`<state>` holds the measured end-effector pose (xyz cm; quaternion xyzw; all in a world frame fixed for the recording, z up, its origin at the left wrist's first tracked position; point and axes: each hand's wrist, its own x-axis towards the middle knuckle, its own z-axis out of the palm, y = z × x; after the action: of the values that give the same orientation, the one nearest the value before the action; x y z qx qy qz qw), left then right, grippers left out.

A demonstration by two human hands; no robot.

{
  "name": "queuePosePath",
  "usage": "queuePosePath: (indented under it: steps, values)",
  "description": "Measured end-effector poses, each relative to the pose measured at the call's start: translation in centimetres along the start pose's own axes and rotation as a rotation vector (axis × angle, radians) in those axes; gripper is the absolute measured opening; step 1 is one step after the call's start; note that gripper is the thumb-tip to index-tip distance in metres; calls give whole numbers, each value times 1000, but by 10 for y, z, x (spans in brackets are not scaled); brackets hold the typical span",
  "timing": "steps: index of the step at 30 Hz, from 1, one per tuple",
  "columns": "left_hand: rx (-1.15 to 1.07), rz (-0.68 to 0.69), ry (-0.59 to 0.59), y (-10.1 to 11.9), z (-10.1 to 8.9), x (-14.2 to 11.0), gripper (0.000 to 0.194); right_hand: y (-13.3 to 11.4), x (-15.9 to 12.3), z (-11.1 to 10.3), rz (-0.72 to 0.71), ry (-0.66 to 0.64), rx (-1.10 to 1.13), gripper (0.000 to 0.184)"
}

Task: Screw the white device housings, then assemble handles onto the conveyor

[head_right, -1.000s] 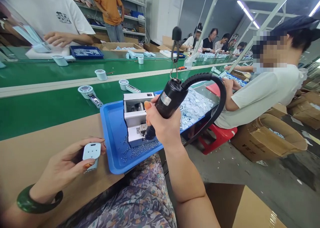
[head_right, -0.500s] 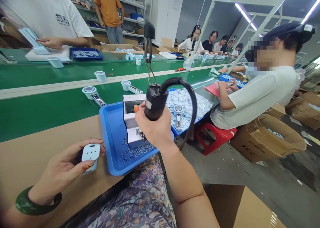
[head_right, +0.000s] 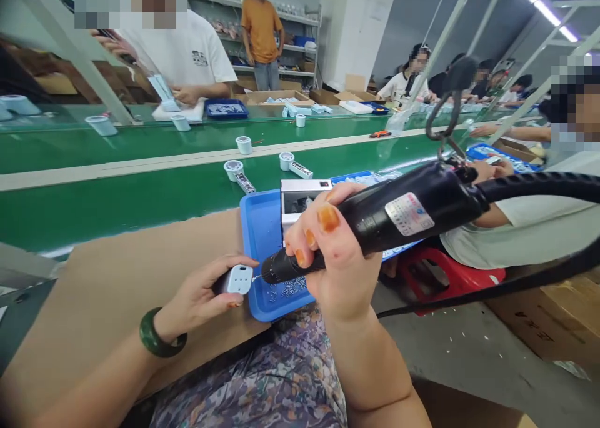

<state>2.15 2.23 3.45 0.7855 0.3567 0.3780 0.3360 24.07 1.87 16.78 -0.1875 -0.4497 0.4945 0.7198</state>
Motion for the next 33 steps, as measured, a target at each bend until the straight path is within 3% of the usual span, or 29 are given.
queuePosePath:
  steps: [15,21,24,27,33]
  values:
    - [-74,35,46,-2,-1,2,55,14,-4,18,-1,-79,-37,32]
    - [-101,32,83,-9,0,-4,51,5,2,13,2,-115,-41,34]
    - [-106,116,130,-13,0,-7,47,-4,3,10,-5,-100,-32,35]
    - [-94,227,97,-11,-1,-4,35,-6,2,8,-12,-84,-17,34]
    - [-83,224,96,-4,0,2,32,1,-1,7,-7,-61,1,33]
